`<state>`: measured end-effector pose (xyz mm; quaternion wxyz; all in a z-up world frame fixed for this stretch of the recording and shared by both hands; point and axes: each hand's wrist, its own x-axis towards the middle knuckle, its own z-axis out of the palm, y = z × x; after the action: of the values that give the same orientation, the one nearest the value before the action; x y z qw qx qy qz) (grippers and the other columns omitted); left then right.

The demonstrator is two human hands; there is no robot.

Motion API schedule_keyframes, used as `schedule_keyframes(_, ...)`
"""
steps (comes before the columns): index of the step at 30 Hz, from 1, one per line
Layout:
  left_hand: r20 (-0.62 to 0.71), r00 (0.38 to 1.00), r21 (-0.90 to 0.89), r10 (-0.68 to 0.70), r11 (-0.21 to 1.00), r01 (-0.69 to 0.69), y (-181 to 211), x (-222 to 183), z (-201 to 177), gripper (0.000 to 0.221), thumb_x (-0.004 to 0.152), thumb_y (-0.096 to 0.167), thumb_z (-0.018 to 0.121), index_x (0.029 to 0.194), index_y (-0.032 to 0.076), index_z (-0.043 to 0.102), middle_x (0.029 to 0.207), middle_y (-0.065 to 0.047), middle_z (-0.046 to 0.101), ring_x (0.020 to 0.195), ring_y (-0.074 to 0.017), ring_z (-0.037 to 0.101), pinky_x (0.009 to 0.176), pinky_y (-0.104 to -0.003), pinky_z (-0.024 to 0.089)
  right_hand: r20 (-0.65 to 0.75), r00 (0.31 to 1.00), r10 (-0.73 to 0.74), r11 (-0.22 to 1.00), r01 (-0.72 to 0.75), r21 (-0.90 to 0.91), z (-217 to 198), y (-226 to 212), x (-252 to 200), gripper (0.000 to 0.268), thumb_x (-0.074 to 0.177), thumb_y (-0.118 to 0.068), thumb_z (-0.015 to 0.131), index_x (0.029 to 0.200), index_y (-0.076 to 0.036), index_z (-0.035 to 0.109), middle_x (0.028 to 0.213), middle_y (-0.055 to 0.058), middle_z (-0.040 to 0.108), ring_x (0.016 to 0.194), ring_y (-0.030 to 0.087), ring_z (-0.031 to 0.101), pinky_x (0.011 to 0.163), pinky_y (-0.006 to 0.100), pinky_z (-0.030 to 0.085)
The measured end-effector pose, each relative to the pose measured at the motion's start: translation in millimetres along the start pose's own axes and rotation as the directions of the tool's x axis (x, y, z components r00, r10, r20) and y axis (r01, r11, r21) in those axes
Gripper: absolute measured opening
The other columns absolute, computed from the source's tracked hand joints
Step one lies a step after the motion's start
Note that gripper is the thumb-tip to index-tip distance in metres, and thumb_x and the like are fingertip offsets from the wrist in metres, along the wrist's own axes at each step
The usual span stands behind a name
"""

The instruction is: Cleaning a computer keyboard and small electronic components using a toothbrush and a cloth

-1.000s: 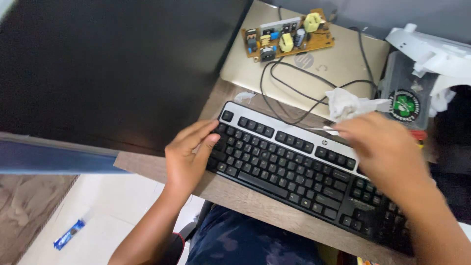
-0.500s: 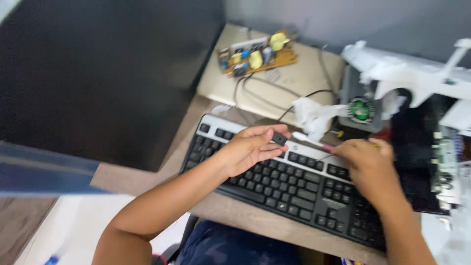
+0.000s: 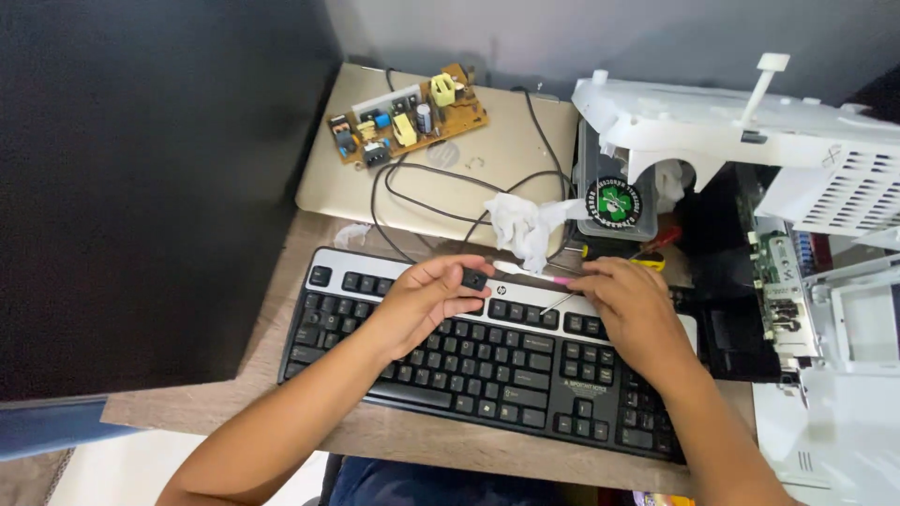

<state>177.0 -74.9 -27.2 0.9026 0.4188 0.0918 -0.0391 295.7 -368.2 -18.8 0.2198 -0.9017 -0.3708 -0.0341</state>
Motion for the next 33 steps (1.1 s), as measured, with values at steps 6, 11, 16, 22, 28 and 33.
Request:
schedule_keyframes(6,-0.023,1.0,-0.007,-0.004,1.0,0.004,3.6,-0.5,0.6,0.047,0.1,0.027,0.063,0.135,-0.005,0.061,0.131,-0.023,0.069,0.107,-0.0322,0.074,0.091,-0.042,0.064,-0.049,0.998,-0.041,0.998,0.038,-0.049,-7.2,-8.9,1.8,0.018,0.101,-0.025,0.061,0.112,-0.03,0.075,0.127,-0.006,0.071,0.133,0.019,0.06,0.115,0.04,0.037)
schedule_keyframes(11,-0.038,0.999,-0.015,-0.016,1.0,0.016,4.6,-2.0,1.6,0.047,0.1,0.025,0.063,0.134,-0.007,0.062,0.128,-0.024,0.07,0.106,-0.033,0.074,0.09,-0.042,0.064,-0.071,0.996,-0.056,0.982,0.042,-0.183,-5.0,-4.0,0.7,0.015,0.101,-0.035,0.061,0.11,-0.032,0.073,0.13,-0.009,0.069,0.134,0.016,0.057,0.118,0.039,0.035)
schedule_keyframes(16,-0.078,0.997,-0.001,-0.014,1.0,0.014,6.6,-2.7,3.3,0.042,0.097,0.023,0.067,0.129,-0.005,0.064,0.132,-0.022,0.068,0.113,-0.0345,0.072,0.1,-0.04,0.059,-0.329,0.89,-0.315,0.939,0.244,-0.241,-7.8,-20.1,-5.2,0.019,0.098,-0.021,0.065,0.11,-0.032,0.073,0.094,-0.007,0.069,0.101,0.018,0.064,0.118,0.053,0.032)
schedule_keyframes(22,-0.092,0.995,-0.006,-0.029,1.0,0.029,9.0,-6.9,6.8,0.045,0.096,0.021,0.066,0.132,-0.006,0.064,0.131,-0.024,0.068,0.115,-0.0368,0.071,0.102,-0.04,0.056,-0.28,0.942,-0.185,0.949,0.097,-0.301,-9.6,-16.7,-1.9,0.021,0.101,-0.021,0.059,0.105,-0.034,0.075,0.091,-0.009,0.065,0.096,0.015,0.065,0.097,0.037,0.043)
schedule_keyframes(28,-0.072,0.997,-0.077,-0.034,0.997,0.028,19.3,-6.7,13.3,0.047,0.095,0.017,0.065,0.135,-0.009,0.062,0.133,-0.023,0.068,0.115,-0.0345,0.071,0.101,-0.036,0.057,-0.277,0.96,0.044,0.967,-0.111,-0.229,-8.2,0.0,0.8,0.026,0.102,-0.019,0.059,0.113,-0.033,0.078,0.09,-0.006,0.069,0.097,0.019,0.066,0.102,0.037,0.039)
schedule_keyframes(33,-0.056,0.998,-0.083,-0.027,0.996,0.022,13.9,-6.3,9.8,0.048,0.095,0.017,0.066,0.136,-0.008,0.062,0.134,-0.023,0.068,0.115,-0.0334,0.07,0.1,-0.035,0.057,-0.203,0.966,0.16,0.959,-0.201,-0.201,-0.5,11.5,0.0,0.018,0.104,-0.033,0.062,0.115,-0.036,0.076,0.096,-0.012,0.073,0.101,0.015,0.067,0.105,0.037,0.038)
